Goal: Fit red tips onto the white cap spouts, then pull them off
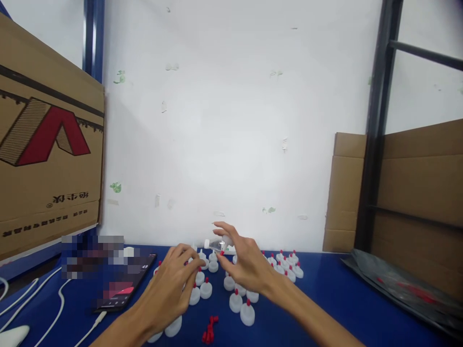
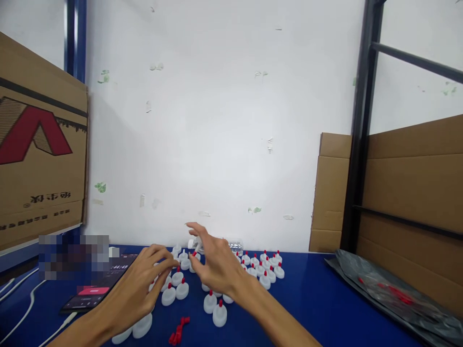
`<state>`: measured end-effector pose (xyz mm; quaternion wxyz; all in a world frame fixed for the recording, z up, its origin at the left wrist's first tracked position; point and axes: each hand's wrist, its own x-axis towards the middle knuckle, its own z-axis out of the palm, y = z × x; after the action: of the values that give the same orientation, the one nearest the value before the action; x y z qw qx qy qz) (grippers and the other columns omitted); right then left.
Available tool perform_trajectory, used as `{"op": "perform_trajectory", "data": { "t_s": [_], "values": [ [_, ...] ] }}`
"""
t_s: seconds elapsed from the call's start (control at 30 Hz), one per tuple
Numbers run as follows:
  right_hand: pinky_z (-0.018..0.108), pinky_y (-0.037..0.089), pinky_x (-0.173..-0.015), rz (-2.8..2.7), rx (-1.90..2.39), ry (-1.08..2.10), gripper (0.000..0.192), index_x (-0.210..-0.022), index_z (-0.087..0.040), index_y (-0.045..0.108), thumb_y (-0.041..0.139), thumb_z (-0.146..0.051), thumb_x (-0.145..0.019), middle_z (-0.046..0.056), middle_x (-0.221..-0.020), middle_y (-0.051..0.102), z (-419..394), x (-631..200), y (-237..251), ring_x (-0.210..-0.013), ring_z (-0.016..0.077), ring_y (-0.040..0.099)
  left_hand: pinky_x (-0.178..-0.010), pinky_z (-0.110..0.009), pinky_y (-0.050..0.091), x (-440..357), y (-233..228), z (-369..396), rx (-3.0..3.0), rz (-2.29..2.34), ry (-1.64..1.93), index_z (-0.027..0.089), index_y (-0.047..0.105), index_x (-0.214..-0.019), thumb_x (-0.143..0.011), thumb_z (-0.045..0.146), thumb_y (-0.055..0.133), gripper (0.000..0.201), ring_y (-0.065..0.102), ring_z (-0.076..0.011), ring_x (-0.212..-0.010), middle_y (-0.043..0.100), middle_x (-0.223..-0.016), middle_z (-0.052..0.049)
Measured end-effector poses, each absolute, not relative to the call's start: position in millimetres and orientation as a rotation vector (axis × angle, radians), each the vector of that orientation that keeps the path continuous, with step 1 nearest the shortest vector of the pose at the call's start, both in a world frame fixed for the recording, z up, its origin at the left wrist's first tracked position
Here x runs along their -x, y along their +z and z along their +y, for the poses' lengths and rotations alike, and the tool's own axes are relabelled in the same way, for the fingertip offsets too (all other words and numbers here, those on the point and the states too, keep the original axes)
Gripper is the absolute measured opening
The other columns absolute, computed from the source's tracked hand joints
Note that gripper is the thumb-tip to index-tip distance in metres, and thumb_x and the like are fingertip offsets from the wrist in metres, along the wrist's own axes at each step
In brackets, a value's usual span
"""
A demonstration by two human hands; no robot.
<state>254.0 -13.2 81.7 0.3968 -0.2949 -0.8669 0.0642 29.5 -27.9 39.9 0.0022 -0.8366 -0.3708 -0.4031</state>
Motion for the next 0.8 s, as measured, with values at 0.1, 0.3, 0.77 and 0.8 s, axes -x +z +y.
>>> {"op": "perform_trajectory", "data": {
  "t_s": [0.1,0.3,0.77,0.8],
  "values": [
    [0.034,0.054,-0.080,-2.124,0.800,0.275,0.062,-0.149,-0.034,0.034,0.063,-0.027,-0.094,0.010,-0.137,0.065,2,-264,81,-0.059,0.0115,0.063,-0.089,-0.047,0.045,-27,31,-25,2.547,-1.059,-1.056,0.022,0.069,-0.104,-0.100,0.011,0.038,0.033,0.053,-0.0298,-0.104,0.066,-0.102,-0.009],
    [0.034,0.053,-0.082,-2.050,0.875,0.279,0.019,-0.097,-0.024,0.064,0.066,-0.042,-0.094,0.005,-0.104,0.074,36,-274,95,-0.099,0.0232,0.070,-0.091,-0.047,0.046,-27,38,-13,2.501,-1.156,-0.787,0.018,0.068,-0.106,-0.097,0.003,0.041,0.033,0.053,-0.0299,-0.107,0.066,-0.105,-0.010],
    [0.045,0.057,-0.091,-2.401,1.511,0.198,0.035,-0.129,-0.019,0.061,0.065,-0.037,-0.100,0.009,-0.130,0.063,92,-255,79,-0.108,0.0240,0.066,-0.091,-0.045,0.059,-66,53,71,2.692,-1.324,-0.355,0.018,0.062,-0.128,-0.102,0.034,0.065,0.031,0.067,-0.0245,-0.108,0.064,-0.130,-0.010],
    [0.045,0.057,-0.091,-2.443,1.527,0.214,0.035,-0.130,-0.019,0.061,0.065,-0.037,-0.100,0.009,-0.130,0.063,92,-254,77,-0.109,0.0241,0.066,-0.091,-0.045,0.059,-67,54,74,2.710,-1.338,-0.343,0.019,0.062,-0.129,-0.102,0.034,0.064,0.031,0.068,-0.0244,-0.108,0.063,-0.131,-0.010]
  ]
}}
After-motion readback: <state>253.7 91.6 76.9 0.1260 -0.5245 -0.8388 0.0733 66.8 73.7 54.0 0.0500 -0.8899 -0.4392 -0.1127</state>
